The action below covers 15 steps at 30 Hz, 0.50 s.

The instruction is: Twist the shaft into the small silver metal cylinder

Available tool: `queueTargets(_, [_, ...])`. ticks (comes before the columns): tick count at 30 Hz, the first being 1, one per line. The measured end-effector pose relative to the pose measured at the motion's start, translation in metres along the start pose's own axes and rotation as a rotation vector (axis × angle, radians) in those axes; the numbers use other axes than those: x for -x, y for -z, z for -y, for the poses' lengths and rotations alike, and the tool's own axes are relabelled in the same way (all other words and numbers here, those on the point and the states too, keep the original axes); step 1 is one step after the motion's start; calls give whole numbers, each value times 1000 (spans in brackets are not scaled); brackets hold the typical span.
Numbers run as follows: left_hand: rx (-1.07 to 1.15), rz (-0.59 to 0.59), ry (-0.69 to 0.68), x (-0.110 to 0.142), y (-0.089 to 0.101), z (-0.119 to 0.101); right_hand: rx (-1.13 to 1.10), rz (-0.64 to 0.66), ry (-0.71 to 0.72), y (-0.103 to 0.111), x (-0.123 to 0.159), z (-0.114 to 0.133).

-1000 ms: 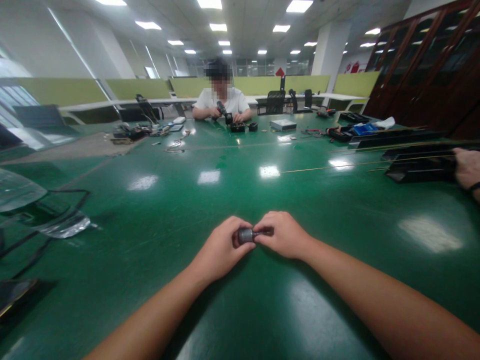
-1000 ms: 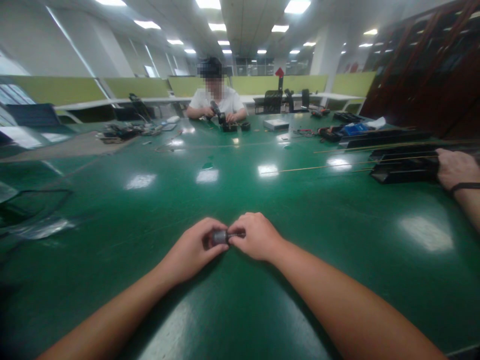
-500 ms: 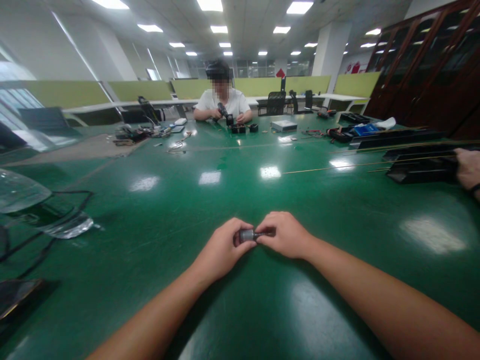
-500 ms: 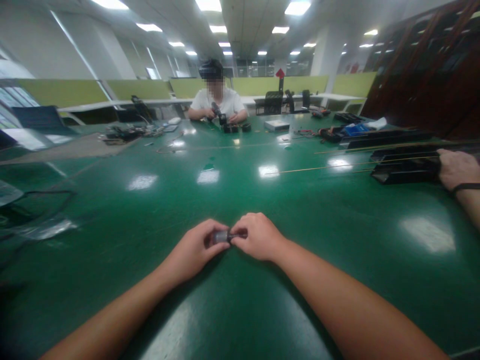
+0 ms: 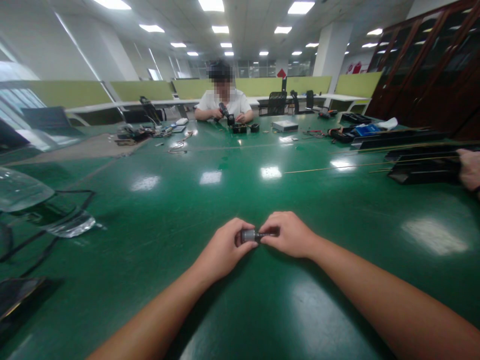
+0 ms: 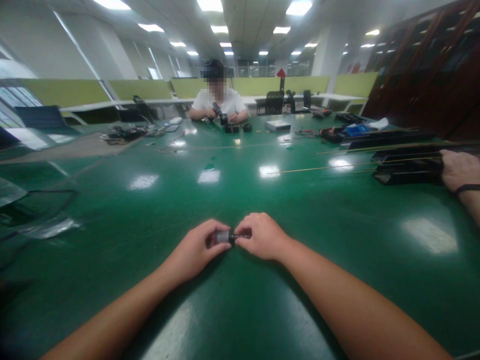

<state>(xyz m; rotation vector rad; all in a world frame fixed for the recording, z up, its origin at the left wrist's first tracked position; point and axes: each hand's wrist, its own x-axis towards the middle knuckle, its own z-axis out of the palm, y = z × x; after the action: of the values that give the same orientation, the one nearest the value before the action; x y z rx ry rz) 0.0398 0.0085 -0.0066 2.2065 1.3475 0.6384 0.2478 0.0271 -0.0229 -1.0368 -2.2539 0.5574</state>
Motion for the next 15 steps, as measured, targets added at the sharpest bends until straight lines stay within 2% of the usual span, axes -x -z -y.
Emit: queueTargets(15, [2, 1, 10, -1, 1, 2, -5, -5, -35, 0, 2, -2])
